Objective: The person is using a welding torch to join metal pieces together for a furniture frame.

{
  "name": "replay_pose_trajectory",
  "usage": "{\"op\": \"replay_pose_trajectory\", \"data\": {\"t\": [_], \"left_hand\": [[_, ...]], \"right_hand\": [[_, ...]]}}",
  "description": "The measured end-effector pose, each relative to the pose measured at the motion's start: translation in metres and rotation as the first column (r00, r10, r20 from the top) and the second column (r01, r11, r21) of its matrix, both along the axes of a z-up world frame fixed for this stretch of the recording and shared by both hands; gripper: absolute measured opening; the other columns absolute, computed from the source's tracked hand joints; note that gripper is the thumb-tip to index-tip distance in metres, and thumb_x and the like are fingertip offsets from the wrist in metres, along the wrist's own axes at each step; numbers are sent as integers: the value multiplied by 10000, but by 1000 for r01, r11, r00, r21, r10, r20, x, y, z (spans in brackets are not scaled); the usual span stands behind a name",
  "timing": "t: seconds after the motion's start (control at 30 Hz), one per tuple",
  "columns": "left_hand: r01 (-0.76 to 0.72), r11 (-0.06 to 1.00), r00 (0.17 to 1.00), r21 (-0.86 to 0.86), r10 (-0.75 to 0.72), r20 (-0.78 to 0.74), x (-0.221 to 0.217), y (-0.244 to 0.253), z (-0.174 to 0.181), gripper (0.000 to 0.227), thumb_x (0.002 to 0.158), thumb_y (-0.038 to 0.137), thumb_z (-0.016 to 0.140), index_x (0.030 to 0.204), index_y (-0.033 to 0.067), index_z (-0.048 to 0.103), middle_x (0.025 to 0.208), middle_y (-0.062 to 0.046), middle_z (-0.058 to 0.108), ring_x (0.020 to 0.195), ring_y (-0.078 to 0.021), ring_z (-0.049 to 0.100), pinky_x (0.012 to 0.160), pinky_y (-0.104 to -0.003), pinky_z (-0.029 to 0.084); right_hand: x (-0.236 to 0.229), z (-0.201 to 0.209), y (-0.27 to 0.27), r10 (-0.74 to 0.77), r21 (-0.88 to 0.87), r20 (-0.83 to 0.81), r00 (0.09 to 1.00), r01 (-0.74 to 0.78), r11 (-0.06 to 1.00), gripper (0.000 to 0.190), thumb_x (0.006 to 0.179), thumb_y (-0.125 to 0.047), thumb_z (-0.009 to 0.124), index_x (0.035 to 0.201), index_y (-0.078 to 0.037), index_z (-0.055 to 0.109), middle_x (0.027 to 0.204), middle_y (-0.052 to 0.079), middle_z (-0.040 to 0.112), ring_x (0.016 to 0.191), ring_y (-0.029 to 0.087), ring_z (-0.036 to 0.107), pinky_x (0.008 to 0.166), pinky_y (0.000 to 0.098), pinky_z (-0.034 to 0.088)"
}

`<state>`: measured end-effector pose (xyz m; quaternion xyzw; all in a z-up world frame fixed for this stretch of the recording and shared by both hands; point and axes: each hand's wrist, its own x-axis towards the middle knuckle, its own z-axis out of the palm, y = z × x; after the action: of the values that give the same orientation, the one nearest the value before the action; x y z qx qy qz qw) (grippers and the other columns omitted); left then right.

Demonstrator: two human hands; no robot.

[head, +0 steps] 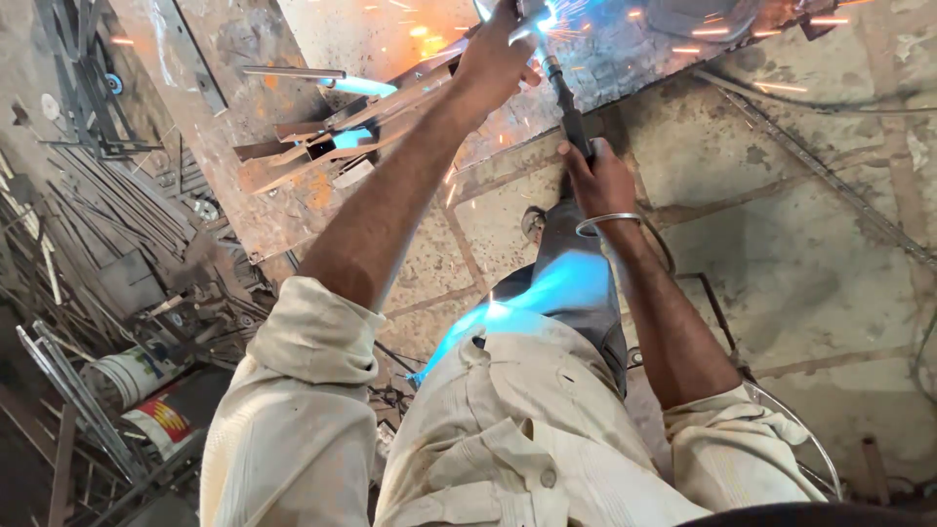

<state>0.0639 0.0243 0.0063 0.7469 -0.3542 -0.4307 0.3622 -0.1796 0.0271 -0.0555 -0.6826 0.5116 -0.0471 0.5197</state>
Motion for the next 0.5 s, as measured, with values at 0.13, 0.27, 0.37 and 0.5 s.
{"op": "replay_pose_trajectory", "data": {"t": [0.13, 0.27, 0.37, 0.5], "left_hand": [[3, 999, 1000, -36, -3, 0, 2, -1, -7, 573, 1007, 182, 581, 1524, 150, 337, 1417, -143, 625, 757, -198, 838, 594, -344, 627], [-21, 1000, 1000, 3, 20, 11, 1, -4, -15, 606, 991, 195, 607, 1533, 165, 337, 1450, -161, 598, 746, -207, 841, 569, -343, 631], [14, 1000, 999, -14, -13, 48, 2, -1, -8, 628, 1002, 182, 588, 1557, 149, 297, 1422, -180, 604, 769, -202, 845, 601, -328, 644], [38, 997, 998, -64, -35, 56, 2, -3, -10, 568, 1028, 176, 585, 1534, 120, 333, 1422, -155, 631, 777, -200, 842, 615, -340, 657]], "right_hand": [[-1, 0, 0, 17, -54, 5, 1000, -16, 998, 656, 953, -719, 580, 914, -64, 608, 670, 80, 669, 678, 304, 699, 619, 447, 502], [0, 14, 1, -16, 16, 37, 999, 16, 1000, 647, 934, -724, 581, 895, -80, 613, 636, 63, 660, 638, 248, 709, 602, 421, 515], [2, 21, 1, -52, 71, 71, 996, 47, 996, 634, 915, -723, 592, 889, -90, 615, 619, 49, 643, 599, 228, 695, 565, 403, 514], [0, 18, -3, -29, 73, 66, 997, 24, 997, 632, 920, -708, 606, 884, -77, 608, 613, 40, 637, 566, 200, 679, 534, 371, 507]]}}
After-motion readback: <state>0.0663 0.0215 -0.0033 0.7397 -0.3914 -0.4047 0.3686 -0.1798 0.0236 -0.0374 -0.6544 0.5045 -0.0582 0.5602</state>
